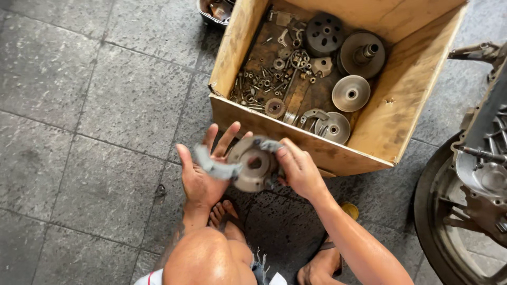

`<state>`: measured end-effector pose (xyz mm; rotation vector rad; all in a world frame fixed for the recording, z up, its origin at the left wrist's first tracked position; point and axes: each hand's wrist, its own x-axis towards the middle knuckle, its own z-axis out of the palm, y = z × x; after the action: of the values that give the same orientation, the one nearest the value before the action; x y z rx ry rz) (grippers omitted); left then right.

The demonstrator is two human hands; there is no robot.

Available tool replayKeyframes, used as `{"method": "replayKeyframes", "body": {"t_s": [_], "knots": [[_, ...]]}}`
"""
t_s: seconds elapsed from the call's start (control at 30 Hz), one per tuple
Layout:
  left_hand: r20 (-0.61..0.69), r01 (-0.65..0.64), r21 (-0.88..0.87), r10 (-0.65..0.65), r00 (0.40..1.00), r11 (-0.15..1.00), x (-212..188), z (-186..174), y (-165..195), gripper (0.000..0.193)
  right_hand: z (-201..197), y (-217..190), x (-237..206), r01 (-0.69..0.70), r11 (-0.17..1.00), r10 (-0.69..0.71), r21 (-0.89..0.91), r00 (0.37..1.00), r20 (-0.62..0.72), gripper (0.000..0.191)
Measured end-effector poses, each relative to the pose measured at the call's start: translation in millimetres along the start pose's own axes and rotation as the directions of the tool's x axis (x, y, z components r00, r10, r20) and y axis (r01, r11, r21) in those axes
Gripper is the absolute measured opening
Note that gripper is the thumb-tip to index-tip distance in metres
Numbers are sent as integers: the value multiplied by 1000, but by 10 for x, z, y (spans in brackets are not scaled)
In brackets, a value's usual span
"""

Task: The person sits on the floor of a motorcycle repair shop and assembles clutch components. They pick a clutch hub and curved clutch shoes from a wooden box of used parts, fit the shoes onto the hub, work a spring into place by hand, and place the assembled part on the floor.

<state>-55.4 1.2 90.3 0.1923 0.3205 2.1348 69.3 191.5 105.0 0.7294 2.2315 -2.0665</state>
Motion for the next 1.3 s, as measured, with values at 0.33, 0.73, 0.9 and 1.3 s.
{"method": "replayKeyframes", "body": {"t_s": [0.33, 0.73, 0.9, 1.3], "knots": [[-43, 271, -159, -280, 959, 950, -263, -349, -313, 85, -14, -402, 190, 362, 761, -154, -538, 907, 393, 38], [-102, 314, -215, -341, 935, 925, -231, -483, -251, 85, -165, -747, 586, 464, 494, 149, -735, 788, 597, 43], [-114, 375, -154, -394, 912, 914, -135, -356, -72, 87, -282, -940, 896, 600, 465, 115, -652, 689, 716, 54], [-300, 162, -67, -174, 938, 985, 72, -139, -34, 99, -396, -1323, 1455, 609, 465, 41, -643, 711, 702, 51]]}}
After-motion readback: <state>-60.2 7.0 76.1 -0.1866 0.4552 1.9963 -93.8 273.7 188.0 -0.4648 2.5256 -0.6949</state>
